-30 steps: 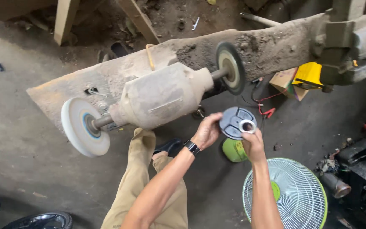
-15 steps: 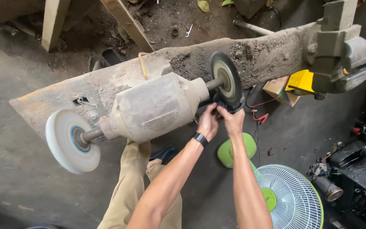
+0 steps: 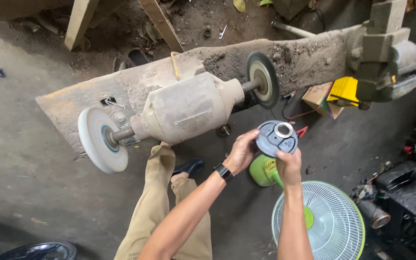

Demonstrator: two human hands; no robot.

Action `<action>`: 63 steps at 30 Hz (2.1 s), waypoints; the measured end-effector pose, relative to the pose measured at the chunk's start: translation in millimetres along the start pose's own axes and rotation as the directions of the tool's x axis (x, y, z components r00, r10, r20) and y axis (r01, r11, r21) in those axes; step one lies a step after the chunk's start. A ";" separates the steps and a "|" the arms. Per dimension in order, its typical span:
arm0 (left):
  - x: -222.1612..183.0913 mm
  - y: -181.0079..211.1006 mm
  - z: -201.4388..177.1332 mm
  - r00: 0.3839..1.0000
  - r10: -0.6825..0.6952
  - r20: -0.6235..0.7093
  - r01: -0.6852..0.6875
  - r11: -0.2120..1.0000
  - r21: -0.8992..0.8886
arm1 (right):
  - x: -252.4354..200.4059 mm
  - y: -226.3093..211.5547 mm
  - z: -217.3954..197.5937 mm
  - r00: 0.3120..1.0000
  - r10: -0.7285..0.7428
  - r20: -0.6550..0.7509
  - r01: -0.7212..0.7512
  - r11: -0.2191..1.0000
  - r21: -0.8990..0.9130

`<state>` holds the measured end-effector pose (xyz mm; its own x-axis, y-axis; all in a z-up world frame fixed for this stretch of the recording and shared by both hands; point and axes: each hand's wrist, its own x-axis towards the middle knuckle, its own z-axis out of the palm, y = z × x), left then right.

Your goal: Polishing metal motorcycle engine components using a bench grinder with a polishing wheel.

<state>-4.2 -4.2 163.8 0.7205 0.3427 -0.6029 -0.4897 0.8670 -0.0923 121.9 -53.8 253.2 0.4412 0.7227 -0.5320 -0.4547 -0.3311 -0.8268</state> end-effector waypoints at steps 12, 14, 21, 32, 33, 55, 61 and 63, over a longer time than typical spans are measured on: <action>25.7 -2.7 -23.3 0.954 0.144 -0.262 0.038 0.810 0.586 | 51.8 117.2 -38.0 0.965 0.116 -0.236 -0.013 0.917 0.400; 44.1 3.6 -27.4 0.946 0.184 -0.268 -0.003 0.829 0.559 | 76.0 121.0 -33.4 0.968 0.152 -0.198 -0.055 0.904 0.424; 77.7 29.4 10.0 0.857 0.397 -0.329 -0.070 0.722 0.688 | 126.0 119.8 -13.7 0.935 0.276 -0.223 -0.100 0.808 0.581; -4.3 45.8 32.5 0.973 0.231 -0.029 -0.096 0.508 0.856 | 28.6 67.8 10.5 0.962 0.203 -0.181 -0.054 0.795 0.605; -15.1 48.1 27.2 0.980 0.171 0.096 -0.177 0.553 0.814 | 19.9 63.4 8.1 0.980 0.150 -0.129 -0.058 0.842 0.536; 63.7 6.1 -11.0 0.987 0.013 0.158 -0.072 0.923 0.378 | 57.4 50.9 -13.4 0.972 -0.026 -0.235 0.056 0.991 0.122; 119.9 5.7 -64.7 0.999 0.005 0.032 -0.021 0.853 0.521 | 105.7 112.5 -42.2 0.946 0.160 -0.281 -0.040 0.920 0.390; 114.6 2.3 -68.1 0.984 0.038 0.173 -0.123 0.848 0.516 | 90.8 109.0 -33.2 0.972 0.032 -0.232 0.053 0.934 0.353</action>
<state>43.8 12.4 40.6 0.7758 0.4325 -0.4595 -0.2505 0.8794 0.4048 138.1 -44.4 108.7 0.5940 0.5510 -0.5862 -0.6743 -0.0565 -0.7363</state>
